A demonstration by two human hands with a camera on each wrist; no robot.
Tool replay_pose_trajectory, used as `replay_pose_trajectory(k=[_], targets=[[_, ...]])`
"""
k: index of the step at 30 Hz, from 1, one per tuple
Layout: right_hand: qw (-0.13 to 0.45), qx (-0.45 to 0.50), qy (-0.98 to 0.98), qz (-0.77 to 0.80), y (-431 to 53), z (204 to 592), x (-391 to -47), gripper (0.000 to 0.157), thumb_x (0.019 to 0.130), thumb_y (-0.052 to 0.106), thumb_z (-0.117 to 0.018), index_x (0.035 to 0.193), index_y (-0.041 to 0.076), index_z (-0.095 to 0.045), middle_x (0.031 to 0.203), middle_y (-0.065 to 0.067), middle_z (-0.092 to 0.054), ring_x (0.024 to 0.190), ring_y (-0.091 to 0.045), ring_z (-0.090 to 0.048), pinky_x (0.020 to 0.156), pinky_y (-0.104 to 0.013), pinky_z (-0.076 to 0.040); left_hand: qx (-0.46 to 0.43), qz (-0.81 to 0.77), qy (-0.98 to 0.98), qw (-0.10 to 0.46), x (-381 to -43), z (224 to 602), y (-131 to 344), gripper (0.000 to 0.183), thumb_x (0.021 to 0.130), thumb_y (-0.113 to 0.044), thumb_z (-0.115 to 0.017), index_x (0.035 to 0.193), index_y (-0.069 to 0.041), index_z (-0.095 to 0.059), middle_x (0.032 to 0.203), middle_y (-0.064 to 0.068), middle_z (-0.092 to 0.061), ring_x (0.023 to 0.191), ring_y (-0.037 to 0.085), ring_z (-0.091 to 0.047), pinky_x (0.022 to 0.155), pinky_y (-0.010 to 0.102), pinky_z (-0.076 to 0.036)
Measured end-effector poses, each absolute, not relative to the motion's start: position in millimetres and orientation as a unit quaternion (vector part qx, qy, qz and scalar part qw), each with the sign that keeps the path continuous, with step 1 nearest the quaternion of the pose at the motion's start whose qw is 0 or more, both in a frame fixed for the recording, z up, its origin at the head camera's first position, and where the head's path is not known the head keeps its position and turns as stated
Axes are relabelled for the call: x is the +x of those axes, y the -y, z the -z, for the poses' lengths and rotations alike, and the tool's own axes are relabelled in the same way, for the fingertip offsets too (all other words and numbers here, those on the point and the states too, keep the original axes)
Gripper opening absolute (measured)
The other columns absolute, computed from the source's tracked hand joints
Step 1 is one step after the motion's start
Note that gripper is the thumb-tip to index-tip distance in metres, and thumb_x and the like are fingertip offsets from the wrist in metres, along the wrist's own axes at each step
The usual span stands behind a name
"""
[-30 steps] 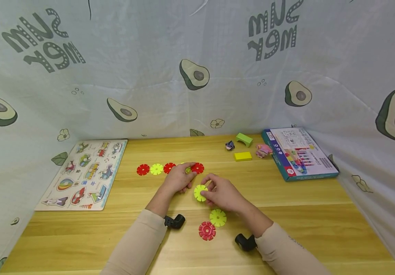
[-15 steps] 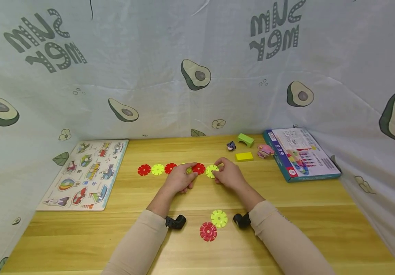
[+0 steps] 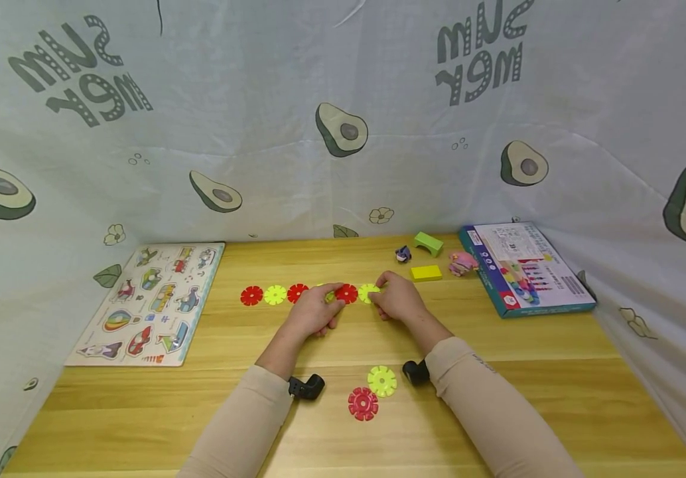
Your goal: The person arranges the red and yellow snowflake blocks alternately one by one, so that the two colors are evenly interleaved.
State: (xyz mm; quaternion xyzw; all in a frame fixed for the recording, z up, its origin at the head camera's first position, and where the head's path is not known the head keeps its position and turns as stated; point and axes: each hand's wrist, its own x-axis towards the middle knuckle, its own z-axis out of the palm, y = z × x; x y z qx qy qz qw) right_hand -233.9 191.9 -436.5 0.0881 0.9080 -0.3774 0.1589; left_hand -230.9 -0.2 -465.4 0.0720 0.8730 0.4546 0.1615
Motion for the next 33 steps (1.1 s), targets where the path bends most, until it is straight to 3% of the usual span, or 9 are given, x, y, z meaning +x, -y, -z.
replay_pose_trajectory(k=[9,20,24,33], targets=[[0.151,0.048,-0.904,0.397,-197,437,-222,0.035,0.09,0.027,-0.062,0.117,0.01,-0.046,0.063,-0.008,-0.059,0.05,-0.019,-0.057,0.05,-0.027,-0.051,0.079,-0.448,-0.876,0.16,-227,464,0,0.047,0.092,-0.032,-0.057,0.137,-0.03,-0.044,0.052,0.006,-0.058,0.034,0.015,-0.047,0.034,0.028,-0.046],[0.15,-0.019,-0.903,0.401,-200,434,-165,0.035,0.086,0.024,-0.067,0.115,0.012,-0.053,0.065,-0.007,-0.056,0.049,-0.021,-0.056,0.044,-0.03,-0.047,0.103,-0.488,-0.852,0.16,-221,465,-2,0.047,0.092,-0.026,-0.059,0.137,-0.024,-0.045,0.055,0.007,-0.059,0.04,0.018,-0.055,0.04,0.031,-0.051],[0.175,-0.027,-0.888,0.425,-199,432,-142,0.036,0.083,0.025,-0.07,0.114,0.012,-0.056,0.067,-0.008,-0.055,0.049,-0.021,-0.055,0.045,-0.031,-0.049,0.133,-0.529,-0.819,0.178,-218,466,-8,0.046,0.092,-0.021,-0.059,0.136,-0.019,-0.047,0.06,0.009,-0.061,0.046,0.021,-0.06,0.044,0.034,-0.053],[0.245,-0.089,-0.848,0.461,-201,436,-99,0.041,0.08,0.031,-0.072,0.113,0.012,-0.057,0.067,-0.006,-0.055,0.046,-0.02,-0.056,0.042,-0.033,-0.049,0.165,-0.56,-0.785,0.207,-224,466,-31,0.042,0.091,-0.017,-0.06,0.131,-0.019,-0.051,0.063,0.011,-0.062,0.047,0.024,-0.062,0.045,0.038,-0.054]])
